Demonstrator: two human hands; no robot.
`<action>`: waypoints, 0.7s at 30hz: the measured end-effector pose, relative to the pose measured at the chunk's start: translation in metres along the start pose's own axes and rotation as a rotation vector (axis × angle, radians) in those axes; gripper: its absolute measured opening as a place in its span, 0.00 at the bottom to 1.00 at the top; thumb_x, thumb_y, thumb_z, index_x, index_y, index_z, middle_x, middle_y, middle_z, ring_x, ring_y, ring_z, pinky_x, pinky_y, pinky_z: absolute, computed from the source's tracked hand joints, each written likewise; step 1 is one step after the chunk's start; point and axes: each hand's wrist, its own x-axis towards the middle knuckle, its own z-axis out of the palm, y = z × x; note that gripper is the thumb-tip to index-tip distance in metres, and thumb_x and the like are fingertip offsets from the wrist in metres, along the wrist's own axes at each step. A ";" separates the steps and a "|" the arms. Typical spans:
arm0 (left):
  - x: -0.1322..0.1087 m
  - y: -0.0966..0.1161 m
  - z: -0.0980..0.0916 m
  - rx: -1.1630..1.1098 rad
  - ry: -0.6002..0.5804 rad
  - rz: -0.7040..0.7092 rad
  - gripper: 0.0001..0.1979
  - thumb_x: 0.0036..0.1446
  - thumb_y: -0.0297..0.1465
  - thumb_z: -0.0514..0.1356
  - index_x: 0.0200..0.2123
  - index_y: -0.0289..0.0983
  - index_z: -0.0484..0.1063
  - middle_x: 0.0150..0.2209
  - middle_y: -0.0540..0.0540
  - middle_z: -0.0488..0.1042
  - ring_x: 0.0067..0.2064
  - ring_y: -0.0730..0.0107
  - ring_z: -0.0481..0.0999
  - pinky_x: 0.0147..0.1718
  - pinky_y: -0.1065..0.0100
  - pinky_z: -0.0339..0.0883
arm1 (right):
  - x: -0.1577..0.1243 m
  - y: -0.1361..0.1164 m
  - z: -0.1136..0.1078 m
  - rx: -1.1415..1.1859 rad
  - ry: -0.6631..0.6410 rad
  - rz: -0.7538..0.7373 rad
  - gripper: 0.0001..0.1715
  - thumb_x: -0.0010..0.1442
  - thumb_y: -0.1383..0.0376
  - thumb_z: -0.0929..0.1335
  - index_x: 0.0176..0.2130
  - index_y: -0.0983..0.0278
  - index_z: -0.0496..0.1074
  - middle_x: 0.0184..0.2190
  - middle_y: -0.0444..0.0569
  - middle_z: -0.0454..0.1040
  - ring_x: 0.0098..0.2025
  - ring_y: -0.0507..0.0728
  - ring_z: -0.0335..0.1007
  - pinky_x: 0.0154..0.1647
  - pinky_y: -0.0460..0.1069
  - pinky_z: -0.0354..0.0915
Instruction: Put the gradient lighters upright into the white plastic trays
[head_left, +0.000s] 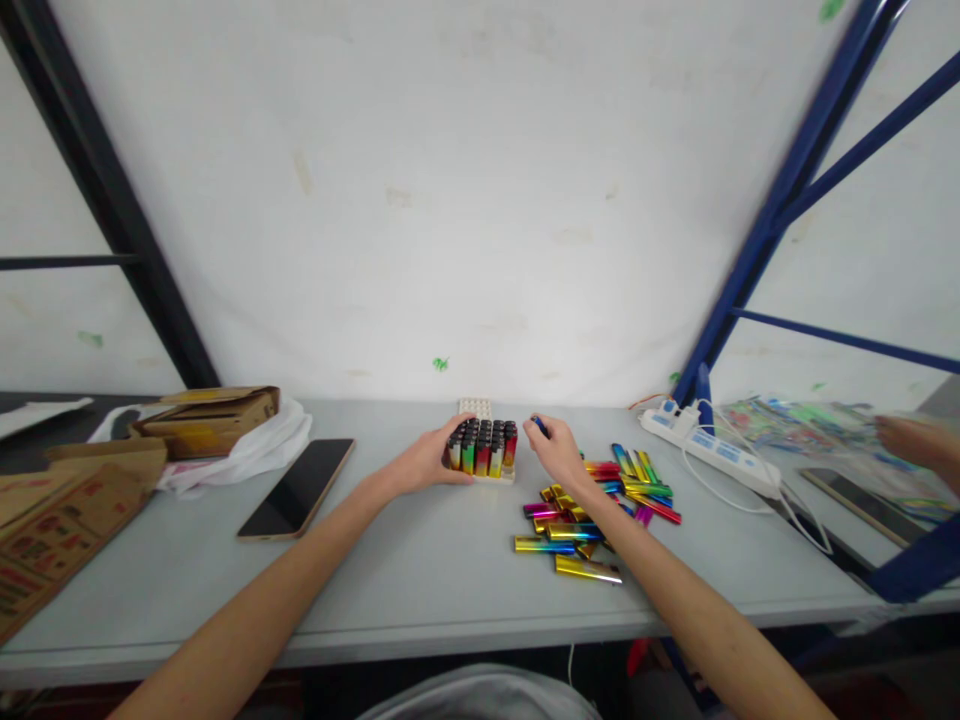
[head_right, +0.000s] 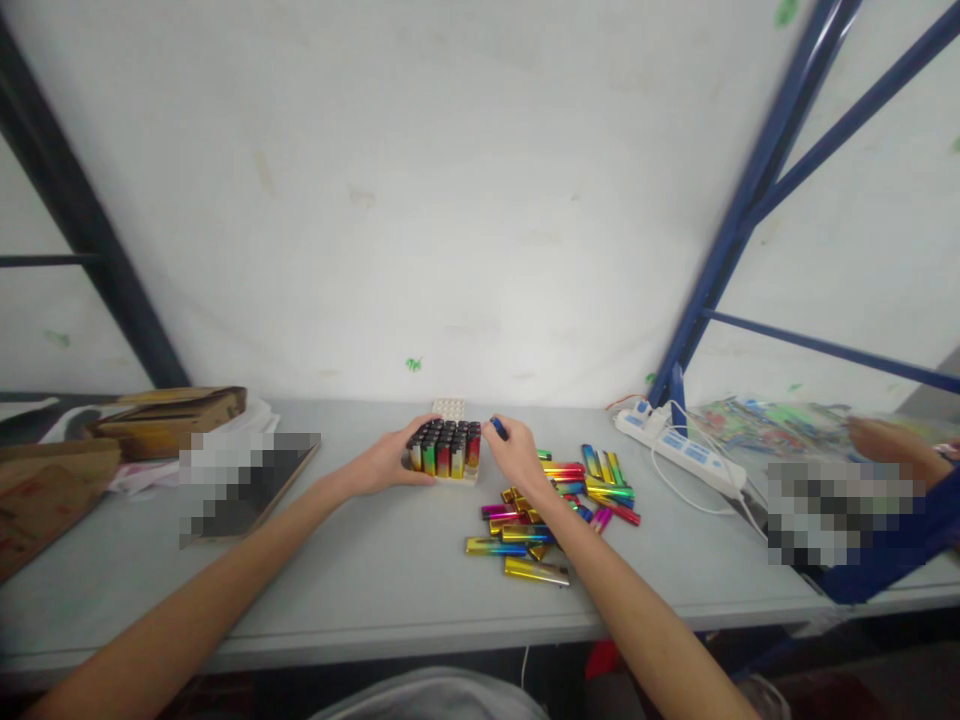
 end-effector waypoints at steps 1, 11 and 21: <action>0.000 0.000 0.000 -0.001 0.001 0.001 0.51 0.45 0.43 0.71 0.68 0.41 0.49 0.61 0.42 0.69 0.60 0.51 0.70 0.58 0.58 0.63 | 0.000 -0.001 0.000 0.003 0.000 -0.001 0.23 0.62 0.52 0.61 0.22 0.62 0.60 0.19 0.40 0.59 0.25 0.51 0.55 0.28 0.47 0.51; 0.000 -0.001 0.000 -0.001 0.004 0.008 0.50 0.45 0.43 0.70 0.67 0.42 0.50 0.59 0.42 0.70 0.58 0.51 0.71 0.58 0.57 0.64 | -0.002 0.000 0.001 -0.042 -0.024 -0.022 0.21 0.61 0.56 0.61 0.21 0.62 0.58 0.18 0.39 0.57 0.24 0.51 0.55 0.28 0.47 0.49; 0.000 0.001 0.000 0.018 0.005 0.011 0.51 0.46 0.44 0.70 0.68 0.41 0.49 0.59 0.42 0.70 0.58 0.51 0.72 0.56 0.59 0.65 | -0.002 -0.006 -0.017 -0.052 -0.124 -0.055 0.20 0.68 0.49 0.59 0.34 0.61 0.63 0.22 0.39 0.65 0.25 0.51 0.61 0.29 0.46 0.56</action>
